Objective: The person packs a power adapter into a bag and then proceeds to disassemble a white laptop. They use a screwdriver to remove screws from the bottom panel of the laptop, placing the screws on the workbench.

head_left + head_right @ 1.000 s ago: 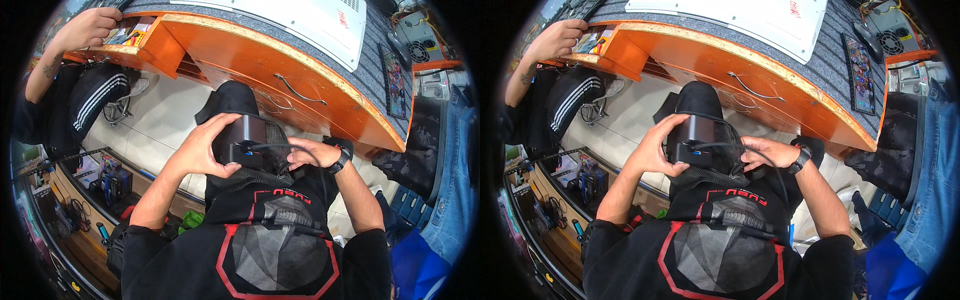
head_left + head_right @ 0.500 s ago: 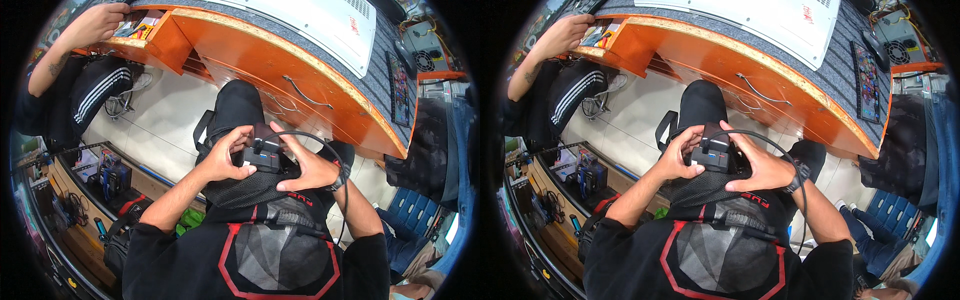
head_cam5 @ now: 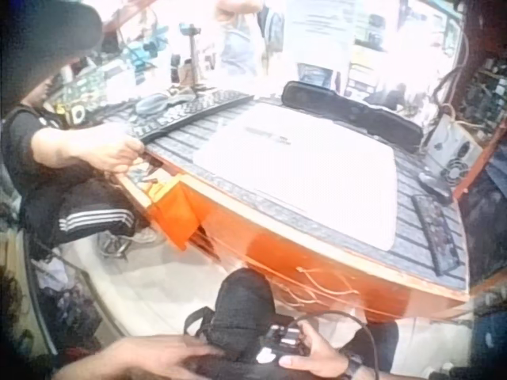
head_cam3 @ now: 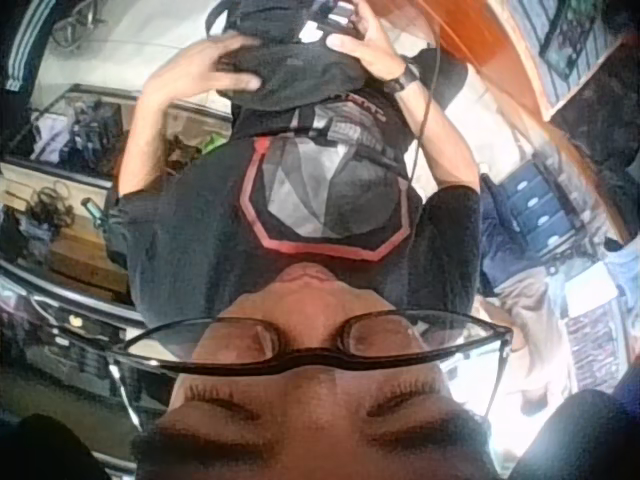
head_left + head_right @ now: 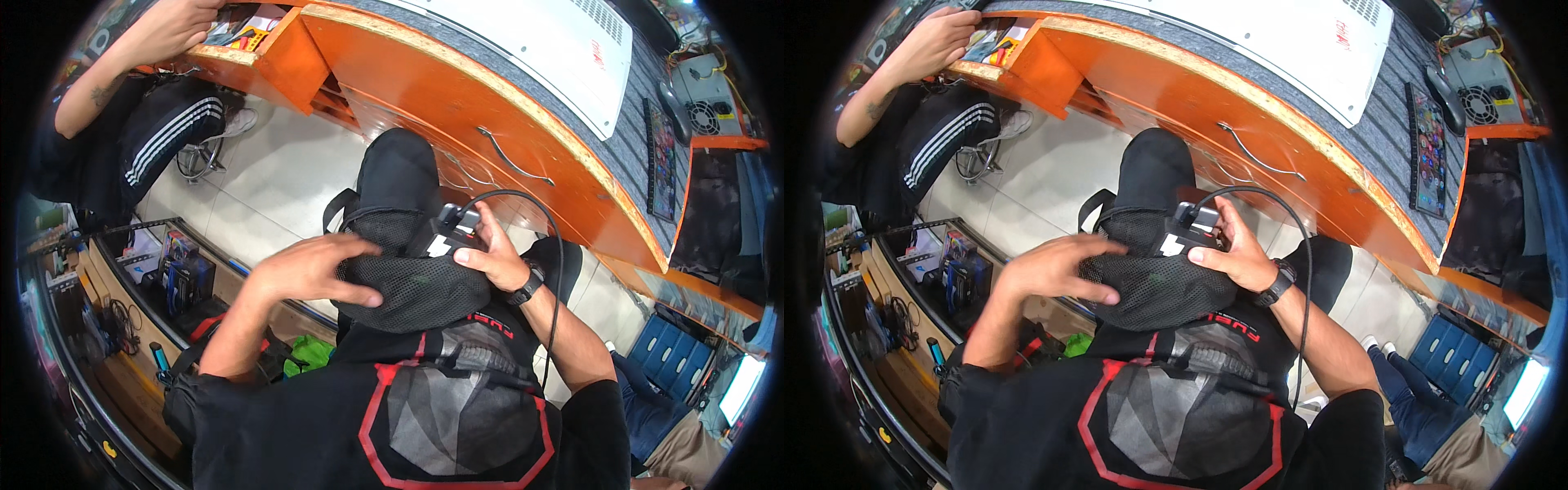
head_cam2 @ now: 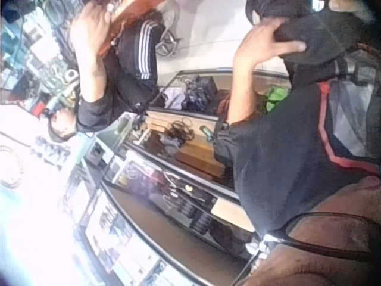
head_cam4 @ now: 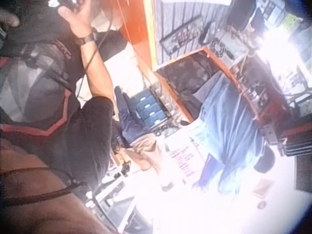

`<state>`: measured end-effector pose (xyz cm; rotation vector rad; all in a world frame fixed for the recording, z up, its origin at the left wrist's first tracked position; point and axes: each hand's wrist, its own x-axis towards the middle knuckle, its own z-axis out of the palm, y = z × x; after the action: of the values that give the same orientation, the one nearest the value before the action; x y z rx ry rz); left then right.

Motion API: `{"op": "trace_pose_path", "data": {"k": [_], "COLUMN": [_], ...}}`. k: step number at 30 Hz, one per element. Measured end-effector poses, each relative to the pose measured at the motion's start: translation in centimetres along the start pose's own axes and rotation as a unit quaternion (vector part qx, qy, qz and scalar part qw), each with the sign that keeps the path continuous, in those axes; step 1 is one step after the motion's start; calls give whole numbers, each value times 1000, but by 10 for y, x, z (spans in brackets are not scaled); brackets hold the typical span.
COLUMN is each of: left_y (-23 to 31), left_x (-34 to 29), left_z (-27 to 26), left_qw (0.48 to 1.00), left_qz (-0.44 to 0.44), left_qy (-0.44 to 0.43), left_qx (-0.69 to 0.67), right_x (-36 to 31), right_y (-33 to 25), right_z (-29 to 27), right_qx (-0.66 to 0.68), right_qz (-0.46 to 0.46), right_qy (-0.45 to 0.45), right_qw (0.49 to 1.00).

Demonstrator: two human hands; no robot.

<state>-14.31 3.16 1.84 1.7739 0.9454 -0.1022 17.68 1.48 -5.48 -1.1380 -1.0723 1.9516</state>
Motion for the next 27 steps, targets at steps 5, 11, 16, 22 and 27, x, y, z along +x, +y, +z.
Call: {"op": "trace_pose_path", "data": {"k": [5, 11, 16, 22, 27], "left_y": [7, 87, 75, 106, 76], "left_x": [-24, -22, -11, -17, -3], "left_z": [-18, -53, -63, -74, -78], "left_qw": [962, 854, 826, 788, 783], "left_qz": [84, 216, 244, 277, 266], "left_qy": [48, 137, 153, 194, 209], "left_qx": [254, 453, 484, 515, 522], "right_x": [-6, -6, -12, -3, 1], "right_y": [-30, -92, -121, -137, -150], "right_z": [2, -1, -7, 0, 16], "right_qx": [-95, -248, -196, -304, -443], "right_qz": [-53, -73, -98, -112, -171], "right_qy": [-58, -112, -90, -150, -241], "right_qw": [992, 959, 972, 934, 847]}}
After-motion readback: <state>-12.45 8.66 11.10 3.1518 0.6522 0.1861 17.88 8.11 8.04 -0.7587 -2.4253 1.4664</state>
